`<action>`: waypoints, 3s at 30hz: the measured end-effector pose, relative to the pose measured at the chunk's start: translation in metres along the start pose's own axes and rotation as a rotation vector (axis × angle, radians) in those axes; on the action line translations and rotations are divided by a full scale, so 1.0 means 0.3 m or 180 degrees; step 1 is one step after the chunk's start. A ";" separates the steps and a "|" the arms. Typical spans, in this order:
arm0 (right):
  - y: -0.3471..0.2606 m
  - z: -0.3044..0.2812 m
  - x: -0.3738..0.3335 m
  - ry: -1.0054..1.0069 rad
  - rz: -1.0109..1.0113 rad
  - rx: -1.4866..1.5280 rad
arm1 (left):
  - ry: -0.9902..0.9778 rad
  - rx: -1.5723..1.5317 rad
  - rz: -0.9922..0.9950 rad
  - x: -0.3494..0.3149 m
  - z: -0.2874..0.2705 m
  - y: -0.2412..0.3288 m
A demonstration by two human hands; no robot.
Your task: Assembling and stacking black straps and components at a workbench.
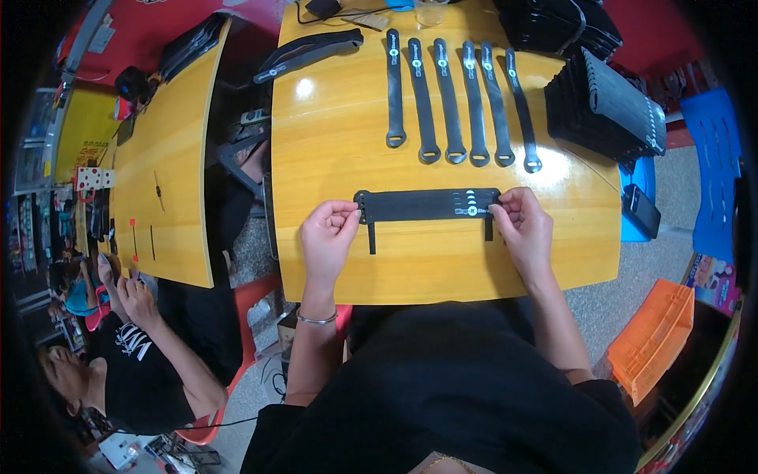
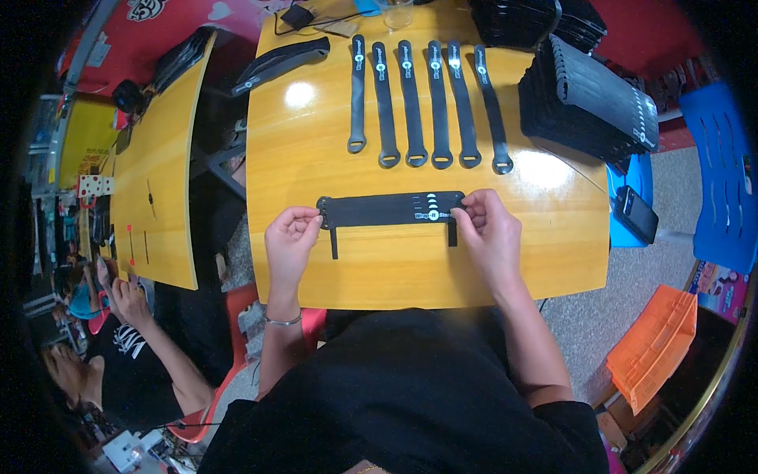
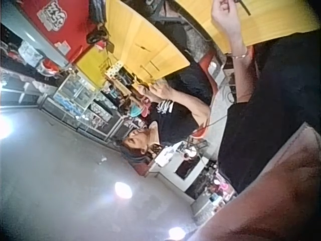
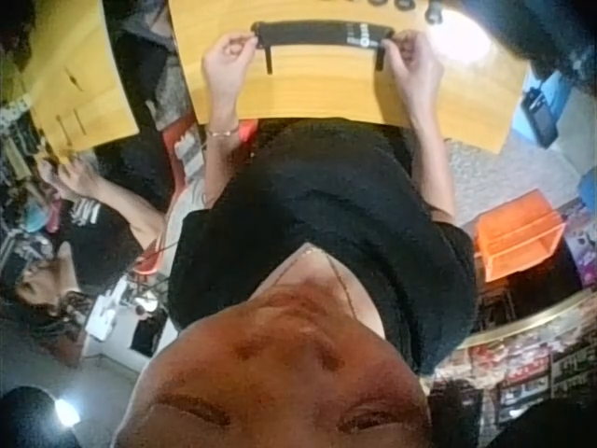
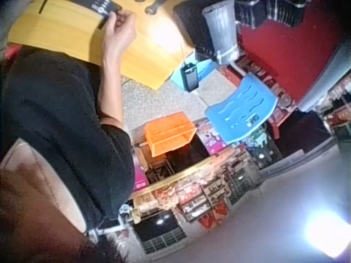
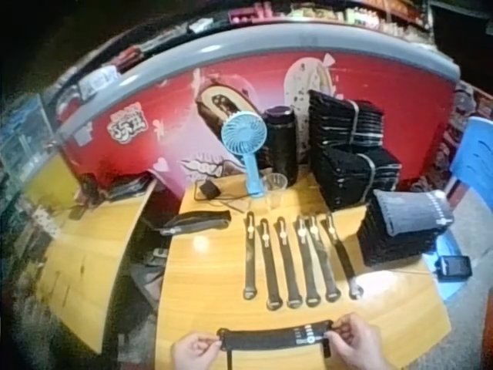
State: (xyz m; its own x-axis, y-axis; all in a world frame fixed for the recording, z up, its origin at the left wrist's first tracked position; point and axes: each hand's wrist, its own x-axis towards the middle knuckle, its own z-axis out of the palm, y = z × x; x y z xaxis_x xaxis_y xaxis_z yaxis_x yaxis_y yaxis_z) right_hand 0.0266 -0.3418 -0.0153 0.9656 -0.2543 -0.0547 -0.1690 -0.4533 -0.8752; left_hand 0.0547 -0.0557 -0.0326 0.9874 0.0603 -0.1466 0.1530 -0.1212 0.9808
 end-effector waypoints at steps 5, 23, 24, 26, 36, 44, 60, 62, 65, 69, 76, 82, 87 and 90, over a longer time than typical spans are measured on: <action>-0.011 0.001 0.000 0.0043 -0.0117 -0.0101 | -0.0033 -0.0006 0.0000 0.002 -0.002 -0.009; 0.003 0.007 0.003 0.0120 -0.0153 -0.0180 | 0.0002 0.0120 -0.0064 -0.002 -0.002 -0.009; -0.002 0.006 0.004 0.0117 -0.0147 -0.0183 | 0.0023 0.0125 -0.0039 -0.003 -0.002 -0.008; -0.009 0.004 0.005 0.0106 -0.0145 -0.0241 | 0.0037 0.0119 -0.0036 -0.004 -0.001 -0.012; 0.029 0.001 0.011 0.0265 -0.0684 -0.0811 | 0.0268 0.0391 0.0196 -0.009 0.018 -0.011; 0.001 -0.066 -0.047 0.0056 -0.1044 -0.0554 | 0.0161 0.2488 0.1598 -0.098 0.085 0.104; 0.023 -0.102 -0.107 -0.1033 -0.1527 -0.2068 | -0.0949 0.2919 0.1764 -0.037 0.166 0.141; 0.015 -0.104 -0.106 -0.0780 -0.1462 -0.1573 | -0.0722 0.2955 0.2078 0.046 0.180 0.179; -0.013 -0.098 -0.091 -0.0683 -0.1665 -0.1412 | -0.0393 0.3114 0.2512 0.159 0.193 0.177; -0.046 -0.066 -0.070 -0.0527 -0.1773 -0.1253 | -0.0444 0.3197 0.2586 0.237 0.158 0.154; -0.106 -0.006 -0.021 -0.0593 -0.1965 -0.1151 | -0.0210 0.3260 0.2145 0.229 0.036 0.161; -0.132 0.024 -0.017 -0.0575 -0.2088 -0.1024 | 0.0424 0.3171 0.1805 0.198 -0.146 0.092; -0.117 0.038 -0.031 -0.0566 -0.1956 -0.0867 | 0.1289 0.1792 0.0946 0.161 -0.247 0.010; -0.128 0.040 -0.035 -0.0557 -0.1948 -0.0806 | 0.1063 0.1194 0.0242 0.134 -0.343 -0.034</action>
State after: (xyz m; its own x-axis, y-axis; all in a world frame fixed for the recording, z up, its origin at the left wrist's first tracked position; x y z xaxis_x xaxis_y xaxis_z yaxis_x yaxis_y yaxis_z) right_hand 0.0253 -0.3113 0.0130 0.9161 0.2436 0.3184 0.3969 -0.6626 -0.6351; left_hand 0.0885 0.0498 -0.0351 0.9385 0.3436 0.0329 0.1459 -0.4814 0.8643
